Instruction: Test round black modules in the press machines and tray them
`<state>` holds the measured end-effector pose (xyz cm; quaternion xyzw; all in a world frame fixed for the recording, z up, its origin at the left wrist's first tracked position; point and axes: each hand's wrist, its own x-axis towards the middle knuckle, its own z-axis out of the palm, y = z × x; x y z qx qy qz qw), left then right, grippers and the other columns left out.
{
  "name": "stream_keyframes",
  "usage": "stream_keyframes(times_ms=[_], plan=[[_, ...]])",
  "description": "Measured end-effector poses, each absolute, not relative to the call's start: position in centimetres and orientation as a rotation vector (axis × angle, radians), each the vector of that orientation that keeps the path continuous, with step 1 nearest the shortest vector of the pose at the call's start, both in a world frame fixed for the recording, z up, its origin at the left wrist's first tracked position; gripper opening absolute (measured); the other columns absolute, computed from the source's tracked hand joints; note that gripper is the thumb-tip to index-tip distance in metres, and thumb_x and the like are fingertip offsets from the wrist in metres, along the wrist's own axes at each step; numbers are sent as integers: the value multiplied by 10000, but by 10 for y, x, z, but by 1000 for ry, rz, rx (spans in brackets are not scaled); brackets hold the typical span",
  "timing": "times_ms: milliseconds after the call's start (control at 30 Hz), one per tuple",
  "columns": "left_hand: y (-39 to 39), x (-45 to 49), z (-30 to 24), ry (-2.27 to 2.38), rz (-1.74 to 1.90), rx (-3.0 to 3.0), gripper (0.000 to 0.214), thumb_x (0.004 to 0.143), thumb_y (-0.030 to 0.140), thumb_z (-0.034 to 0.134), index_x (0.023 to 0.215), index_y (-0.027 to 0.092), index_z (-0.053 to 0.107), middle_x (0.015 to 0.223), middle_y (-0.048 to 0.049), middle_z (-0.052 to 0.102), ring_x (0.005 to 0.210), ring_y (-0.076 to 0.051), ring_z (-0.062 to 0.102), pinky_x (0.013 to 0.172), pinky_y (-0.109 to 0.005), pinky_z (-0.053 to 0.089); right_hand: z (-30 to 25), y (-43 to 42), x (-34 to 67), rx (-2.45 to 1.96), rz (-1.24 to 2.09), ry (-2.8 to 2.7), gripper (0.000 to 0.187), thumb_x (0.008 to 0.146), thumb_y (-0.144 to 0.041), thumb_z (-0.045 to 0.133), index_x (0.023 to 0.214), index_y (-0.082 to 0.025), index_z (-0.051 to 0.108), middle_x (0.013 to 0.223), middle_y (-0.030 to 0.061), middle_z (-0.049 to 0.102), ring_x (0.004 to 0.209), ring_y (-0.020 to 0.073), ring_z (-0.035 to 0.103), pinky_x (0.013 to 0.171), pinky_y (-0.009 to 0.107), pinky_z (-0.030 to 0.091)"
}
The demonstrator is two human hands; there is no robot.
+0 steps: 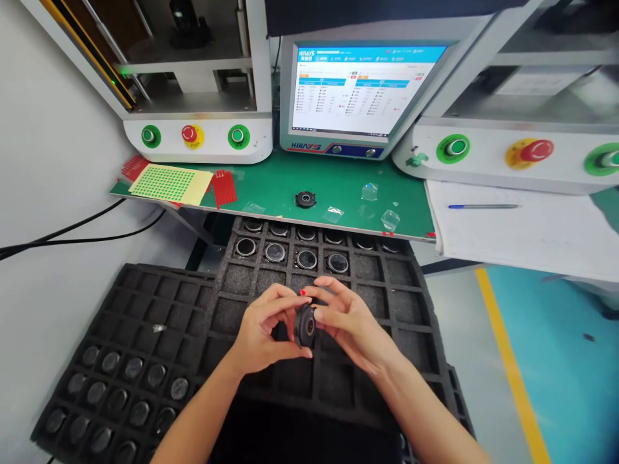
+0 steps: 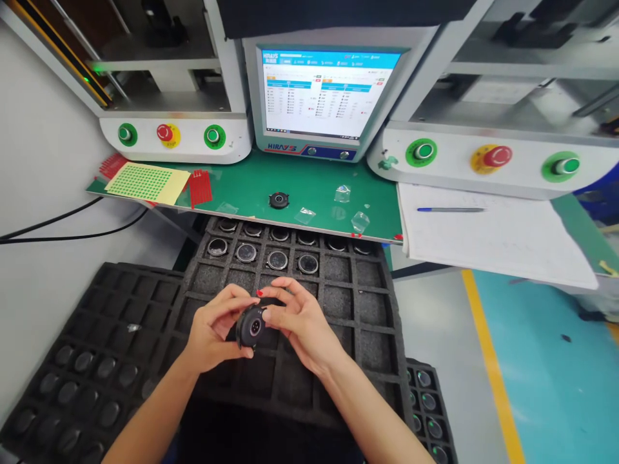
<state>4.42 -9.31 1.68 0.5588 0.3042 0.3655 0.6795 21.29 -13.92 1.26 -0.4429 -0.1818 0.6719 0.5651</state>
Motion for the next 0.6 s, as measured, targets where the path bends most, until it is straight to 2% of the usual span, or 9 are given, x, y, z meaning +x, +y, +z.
stream_keyframes(times_ms=[133,200,300,400,600], plan=[[-61,58,-1,755,858,990,469,582,311,903,1014,186,772,1043,-102,709,997,-240,662,895,-343,537,-4,-110,227,-1277,1133,-656,283,703,-303,740,891,-220,546,872,21,681,642,135,653,585,292,573],[-40,70,-11,779,833,898,480,601,363,888,1015,162,752,1048,-112,736,1031,-257,675,958,-398,511,-16,-86,236,-1329,936,-710,258,727,-313,697,874,-231,501,861,6,647,669,124,633,626,283,556],[-19,88,-26,764,816,901,539,532,339,916,1001,147,733,1022,-114,756,955,-262,712,952,-439,520,-36,-58,242,-1371,707,-806,268,752,-343,649,896,-253,443,851,-4,616,687,124,604,664,283,534],[-21,97,-40,768,778,930,543,475,248,930,969,139,733,1002,-119,763,880,-257,732,910,-432,547,-55,-53,236,-1459,531,-919,257,762,-334,626,916,-258,434,803,-6,611,593,128,564,599,289,510],[-43,88,-56,805,796,931,530,508,182,906,1004,147,725,1041,-124,758,973,-270,719,933,-400,539,-80,-77,227,-1716,305,-1052,192,794,-253,563,964,-249,475,689,-17,561,538,159,556,533,293,475]])
